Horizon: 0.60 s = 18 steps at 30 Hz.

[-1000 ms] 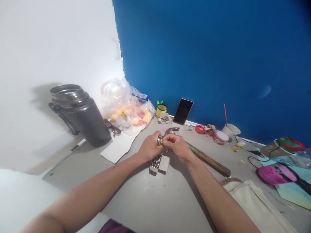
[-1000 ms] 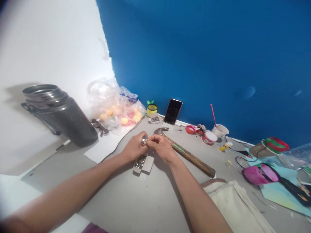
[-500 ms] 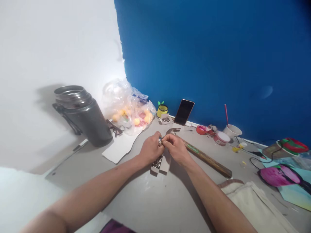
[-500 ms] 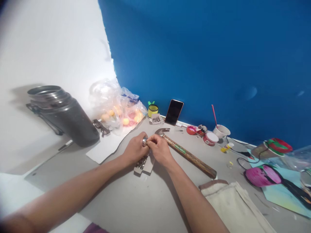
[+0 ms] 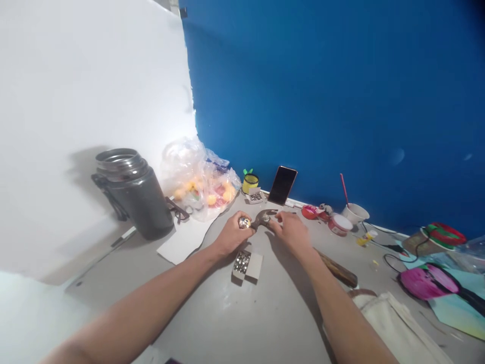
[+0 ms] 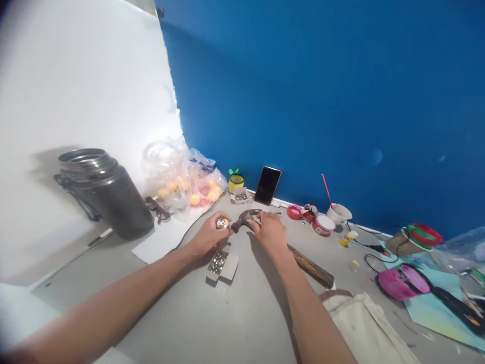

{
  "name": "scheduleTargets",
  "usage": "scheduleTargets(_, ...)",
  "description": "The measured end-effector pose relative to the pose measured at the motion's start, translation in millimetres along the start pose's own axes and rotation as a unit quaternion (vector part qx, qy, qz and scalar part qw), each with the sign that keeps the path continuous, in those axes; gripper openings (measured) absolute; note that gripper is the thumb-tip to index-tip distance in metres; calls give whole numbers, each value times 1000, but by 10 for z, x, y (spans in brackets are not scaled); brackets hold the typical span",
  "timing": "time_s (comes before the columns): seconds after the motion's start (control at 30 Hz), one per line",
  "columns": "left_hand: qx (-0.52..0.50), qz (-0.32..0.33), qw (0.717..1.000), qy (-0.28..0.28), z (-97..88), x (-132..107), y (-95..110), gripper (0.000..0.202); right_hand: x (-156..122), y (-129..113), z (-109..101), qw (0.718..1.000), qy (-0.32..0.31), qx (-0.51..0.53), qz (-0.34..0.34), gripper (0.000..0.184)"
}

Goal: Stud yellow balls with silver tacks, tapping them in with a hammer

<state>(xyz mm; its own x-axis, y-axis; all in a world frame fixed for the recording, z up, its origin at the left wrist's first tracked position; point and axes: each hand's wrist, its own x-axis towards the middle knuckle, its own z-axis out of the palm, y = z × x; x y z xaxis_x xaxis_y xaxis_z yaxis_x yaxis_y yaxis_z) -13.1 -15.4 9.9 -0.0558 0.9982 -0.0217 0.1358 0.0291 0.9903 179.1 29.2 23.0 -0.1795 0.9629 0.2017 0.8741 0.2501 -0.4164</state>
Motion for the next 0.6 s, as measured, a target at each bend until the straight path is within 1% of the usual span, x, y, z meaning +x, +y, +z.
scheduleTargets(0.03, -23, -10, 1000, -4, -5, -1, 7, 31, 0, 36, 15, 998, -12, -61, -3, 20)
scheduleTargets(0.1, -68, -24, 997, -17, -13, 0, 12, 36, -13, 75, 67, 990, -37, -135, -10, 21)
scheduleTargets(0.2, -109, -37, 993, -18, -27, 20, -6, 39, -30, 75, 142, 985, -44, -164, -11, 20)
scheduleTargets(0.3, -104, -38, 994, 2, -48, 66, -39, 37, -25, 53, 136, 986, -40, -165, 9, 22)
scheduleTargets(0.33, -97, -37, 995, 8, -56, 83, -48, 35, -23, 44, 112, 986, -24, -165, 13, 22)
scheduleTargets(0.37, -90, -38, 995, 14, -63, 97, -53, 34, -22, 34, 80, 986, 4, -165, 8, 23)
scheduleTargets(0.4, -84, -39, 996, 18, -71, 109, -55, 33, -24, 22, 45, 986, 46, -161, -5, 23)
scheduleTargets(0.43, -80, -41, 996, 19, -77, 116, -54, 33, -30, 6, 10, 983, 97, -153, -27, 23)
scheduleTargets(0.5, -77, -45, 996, 15, -88, 121, -48, 31, -55, -39, -42, 968, 198, -124, -92, 25)
scheduleTargets(0.53, -76, -44, 996, 11, -92, 120, -45, 30, -74, -68, -51, 958, 233, -107, -127, 27)
scheduleTargets(0.6, -70, -35, 997, 0, -95, 116, -48, 27, -118, -135, -40, 942, 266, -82, -187, 28)
